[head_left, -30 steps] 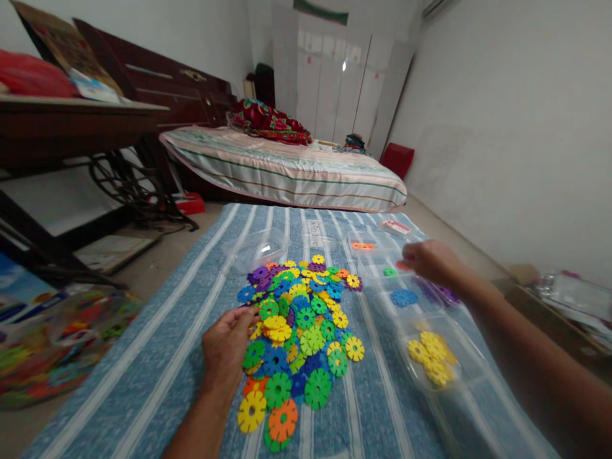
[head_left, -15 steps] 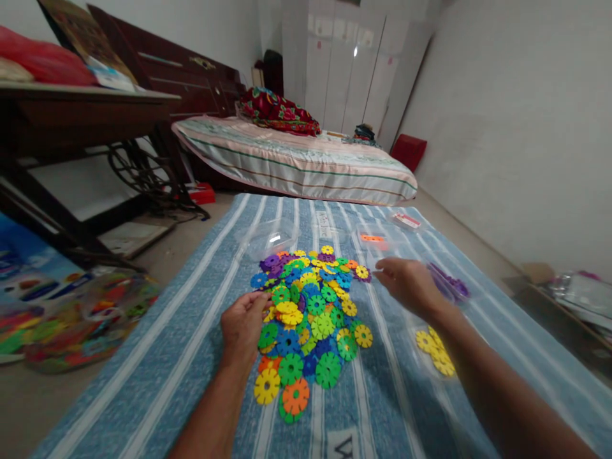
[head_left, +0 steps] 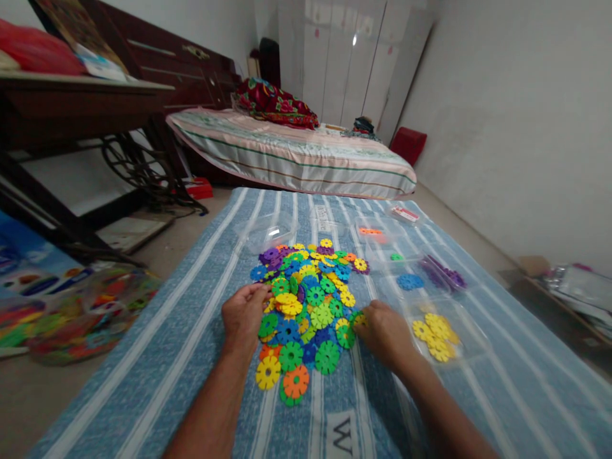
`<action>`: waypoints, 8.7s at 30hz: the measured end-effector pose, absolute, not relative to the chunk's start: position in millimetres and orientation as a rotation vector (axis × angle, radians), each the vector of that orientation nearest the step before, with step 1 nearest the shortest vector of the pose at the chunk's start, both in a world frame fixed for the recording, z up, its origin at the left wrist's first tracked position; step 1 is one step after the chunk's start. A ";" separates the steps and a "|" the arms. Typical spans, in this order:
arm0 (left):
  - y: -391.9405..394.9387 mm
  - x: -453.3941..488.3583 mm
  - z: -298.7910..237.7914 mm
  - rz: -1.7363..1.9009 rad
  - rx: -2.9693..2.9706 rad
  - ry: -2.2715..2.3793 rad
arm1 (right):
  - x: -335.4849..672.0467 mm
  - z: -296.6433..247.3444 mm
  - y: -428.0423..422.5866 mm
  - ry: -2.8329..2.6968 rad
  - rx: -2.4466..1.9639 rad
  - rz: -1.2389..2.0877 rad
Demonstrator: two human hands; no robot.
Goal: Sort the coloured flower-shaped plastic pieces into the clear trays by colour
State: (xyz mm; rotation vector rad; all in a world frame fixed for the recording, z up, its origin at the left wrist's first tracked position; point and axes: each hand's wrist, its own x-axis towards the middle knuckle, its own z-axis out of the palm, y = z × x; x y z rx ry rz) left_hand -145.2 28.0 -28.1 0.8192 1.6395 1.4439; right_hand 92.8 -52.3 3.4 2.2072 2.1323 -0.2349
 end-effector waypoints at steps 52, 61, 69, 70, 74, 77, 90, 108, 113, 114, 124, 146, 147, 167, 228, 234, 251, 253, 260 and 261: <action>27.9 -146.6 -33.4 1.417 0.859 1.626 | 83.7 -12.8 -75.8 2.555 2.020 -0.375; 25.9 -146.3 -28.3 1.406 0.872 1.656 | 86.1 -19.5 -73.9 2.790 1.985 -0.179; 26.4 -147.0 -28.7 1.406 0.851 1.651 | 136.5 33.4 -25.2 2.594 2.040 0.206; 26.4 -147.0 -28.9 1.406 0.857 1.653 | 145.5 43.4 -15.2 2.504 2.149 0.309; 26.1 -146.6 -28.3 1.397 0.868 1.660 | 164.2 70.2 5.1 2.287 2.520 0.569; 26.0 -146.0 -27.5 1.389 0.868 1.656 | 149.8 65.6 -7.4 2.336 2.434 0.360; 24.9 -144.6 -24.9 1.387 0.883 1.664 | 86.8 -8.9 -57.4 2.301 2.081 -0.189; 24.8 -144.0 -22.6 1.393 0.840 1.654 | 139.8 51.1 -10.1 2.397 2.003 0.363; 24.3 -144.5 -22.0 1.392 0.861 1.665 | 167.5 76.8 21.9 2.172 2.408 0.692; 24.5 -144.7 -22.7 1.390 0.859 1.662 | 167.0 74.6 20.3 2.187 2.436 0.692; 26.9 -145.9 -30.3 1.395 0.850 1.655 | 93.8 6.3 -39.6 2.289 2.204 -0.134; 27.4 -143.7 -23.6 1.386 0.819 1.668 | 92.6 -41.7 -29.8 2.630 2.238 0.429; 26.9 -143.3 -22.9 1.385 0.817 1.666 | 95.9 -40.3 -32.2 2.687 2.237 0.497; 27.2 -142.7 -27.8 1.413 0.863 1.659 | 117.3 -25.2 -110.9 3.038 2.303 0.373; 24.7 -142.3 -31.7 1.402 0.938 1.682 | 75.5 -55.7 -108.8 3.101 2.032 0.068; 26.4 -144.7 -37.8 1.416 0.966 1.684 | 68.0 -65.3 -104.3 3.053 2.045 0.154; 27.7 -145.5 -37.7 1.410 0.943 1.685 | 68.9 -52.4 -112.3 3.211 2.273 0.192; 29.3 -146.4 -37.8 1.411 0.927 1.694 | 73.4 -46.0 -113.1 3.177 2.302 0.221; 33.0 -150.6 -38.5 1.393 0.975 1.709 | 81.5 -32.6 -116.4 3.092 2.259 0.052; 32.7 -150.6 -37.7 1.391 0.971 1.712 | 83.0 -30.8 -114.8 3.078 2.231 0.018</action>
